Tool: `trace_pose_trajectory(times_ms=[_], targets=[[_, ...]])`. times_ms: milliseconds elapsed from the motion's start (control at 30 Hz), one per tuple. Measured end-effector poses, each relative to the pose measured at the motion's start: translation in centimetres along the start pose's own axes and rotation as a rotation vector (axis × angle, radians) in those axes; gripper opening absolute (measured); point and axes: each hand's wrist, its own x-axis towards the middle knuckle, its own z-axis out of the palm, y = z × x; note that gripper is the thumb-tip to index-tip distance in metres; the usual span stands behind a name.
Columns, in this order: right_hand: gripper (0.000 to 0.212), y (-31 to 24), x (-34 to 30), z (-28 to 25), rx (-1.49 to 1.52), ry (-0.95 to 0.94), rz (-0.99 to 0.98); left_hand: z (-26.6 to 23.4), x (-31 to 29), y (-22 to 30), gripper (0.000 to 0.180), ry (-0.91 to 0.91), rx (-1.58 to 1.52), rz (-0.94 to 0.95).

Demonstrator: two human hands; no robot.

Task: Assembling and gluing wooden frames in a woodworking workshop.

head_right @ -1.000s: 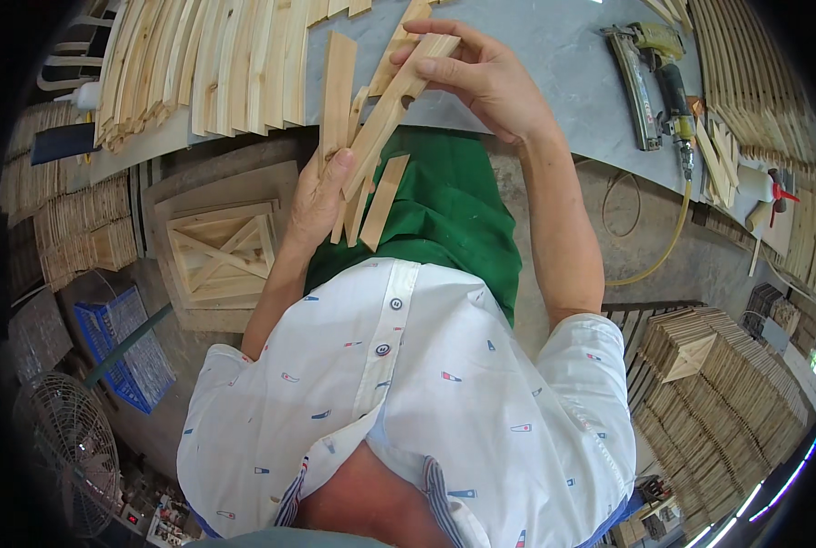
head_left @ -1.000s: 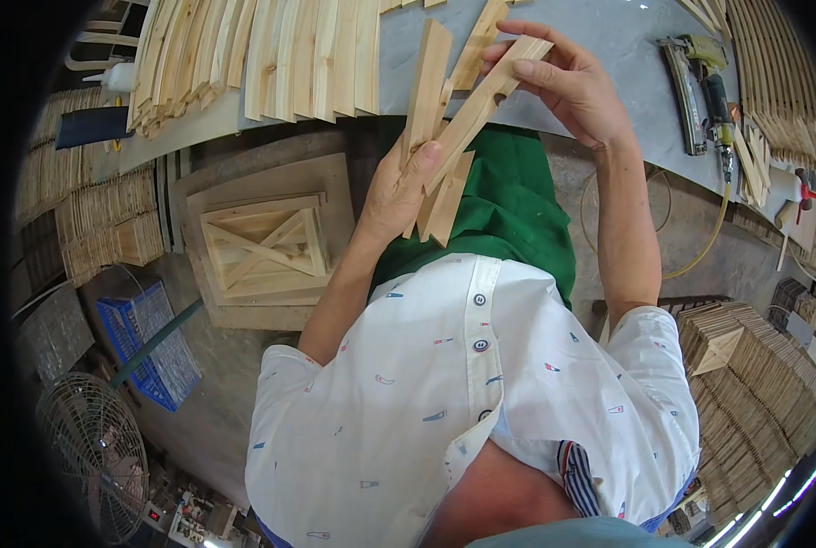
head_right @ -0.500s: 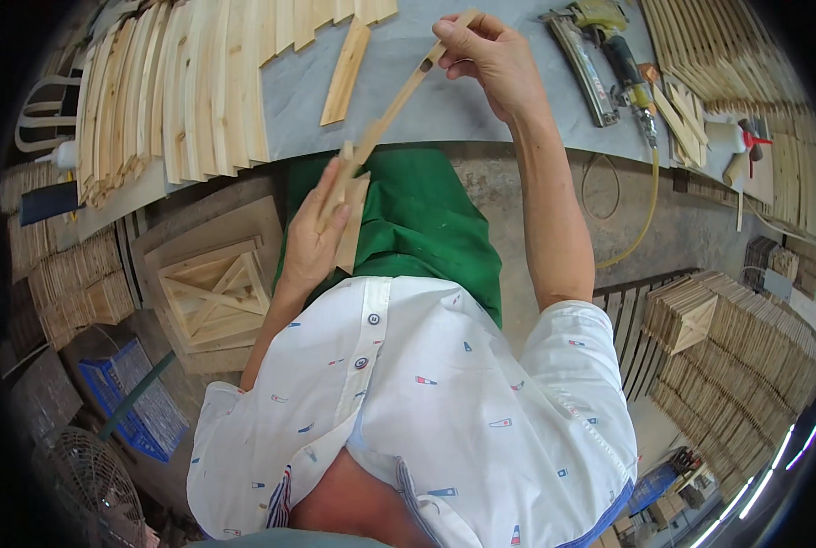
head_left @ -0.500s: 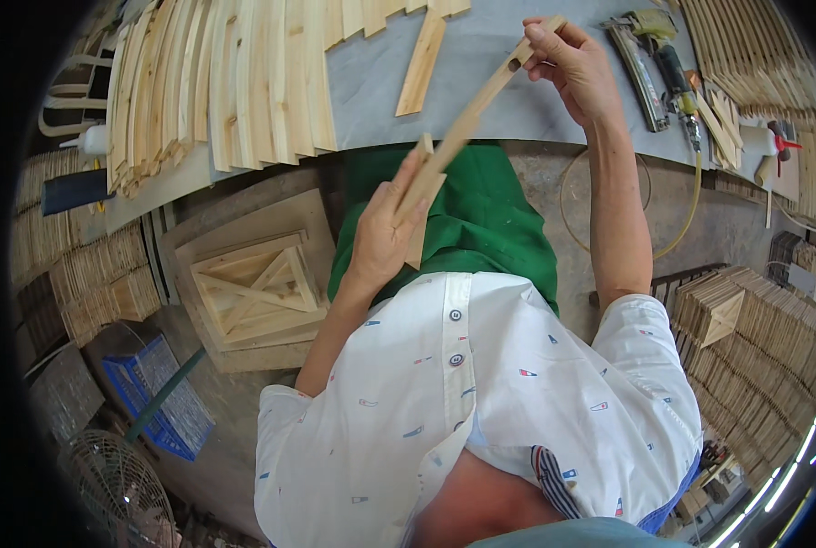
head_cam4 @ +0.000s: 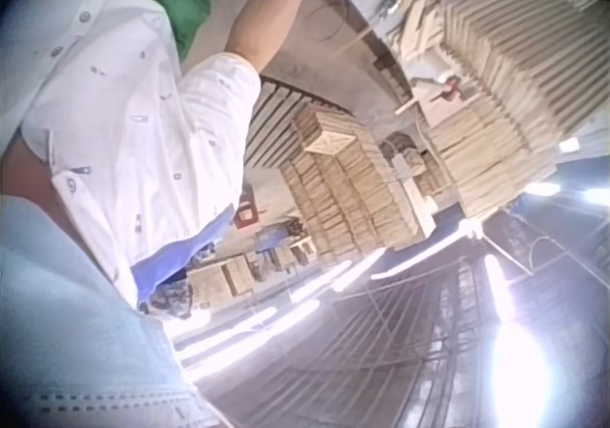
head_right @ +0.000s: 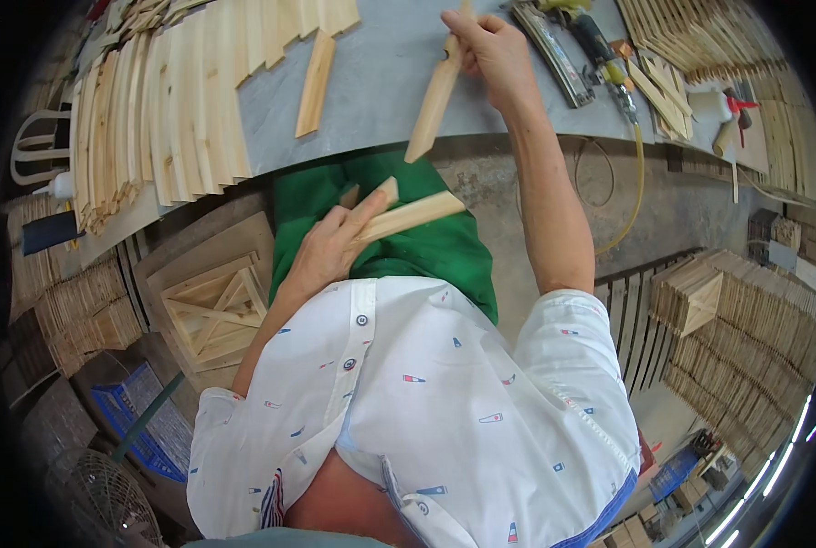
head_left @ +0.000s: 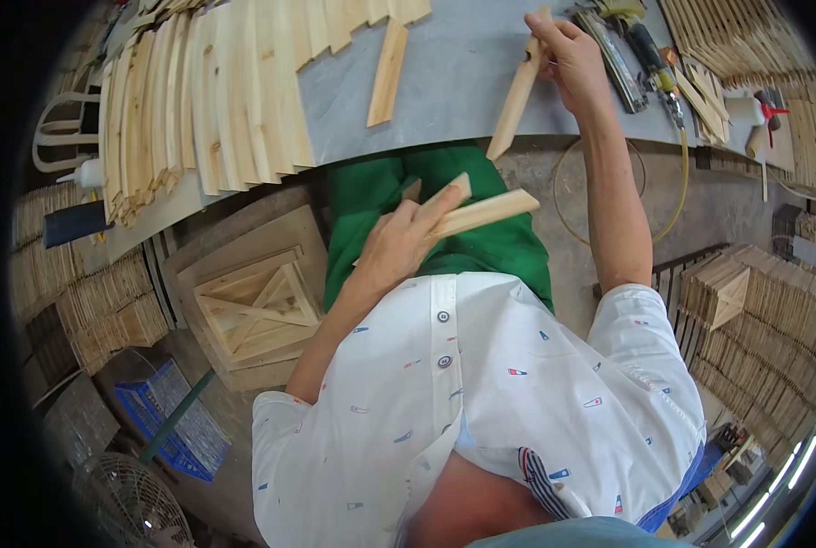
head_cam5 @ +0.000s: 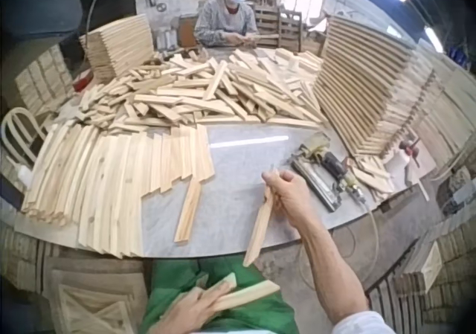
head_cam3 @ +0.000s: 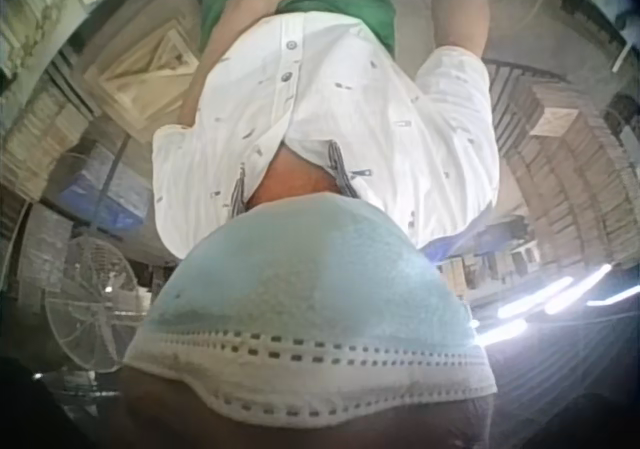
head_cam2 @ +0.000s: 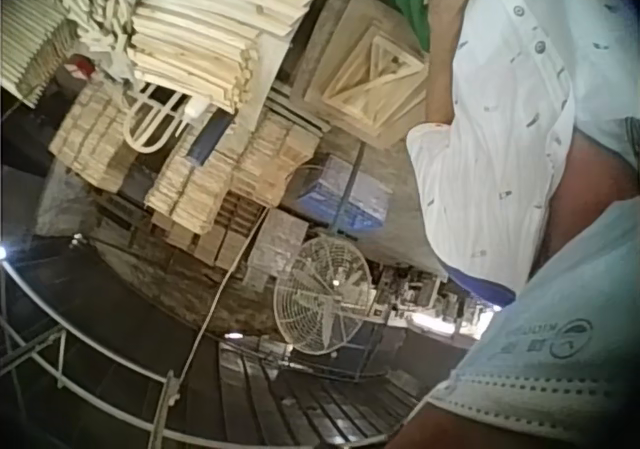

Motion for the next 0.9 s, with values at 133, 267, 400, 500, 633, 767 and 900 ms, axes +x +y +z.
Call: trace_pose_trajectory(times_ms=[133, 267, 400, 500, 633, 767, 900], targets=[[0.031, -0.3, 0.4, -1.4, 0.128, -0.053, -0.084, -2.8, 2.0, 4.5, 0.044, -0.195, -0.193, -0.335], [0.034, -1.8, 1.4, 0.2, 0.338, -0.257, -0.116, -2.5, 1.4, 2.0, 0.042, -0.403, -0.311, -0.184], [0.036, -6.1, 2.0, 6.1, 0.341, -0.364, -0.137, -1.1, 1.0, 0.0, 0.049, -0.280, 0.022, 0.051], [0.033, -8.6, 2.9, 10.9, 0.310, -0.437, -0.146, -0.9, 0.9, -1.3, 0.051, -0.178, -0.002, 0.159], [0.026, -9.7, 4.8, 14.5, 0.191, -0.606, -0.084, -1.7, 1.0, -1.8, 0.051, -0.159, -0.071, 0.171], [0.022, -10.1, 5.6, 18.5, 0.182, -0.676, -0.050, -2.6, 0.6, -1.7, 0.051, -0.189, -0.079, 0.171], [0.022, -11.9, 6.6, 23.7, 0.197, -0.667, -0.088, -2.9, 1.0, -2.3, 0.053, -0.231, -0.053, 0.128]])
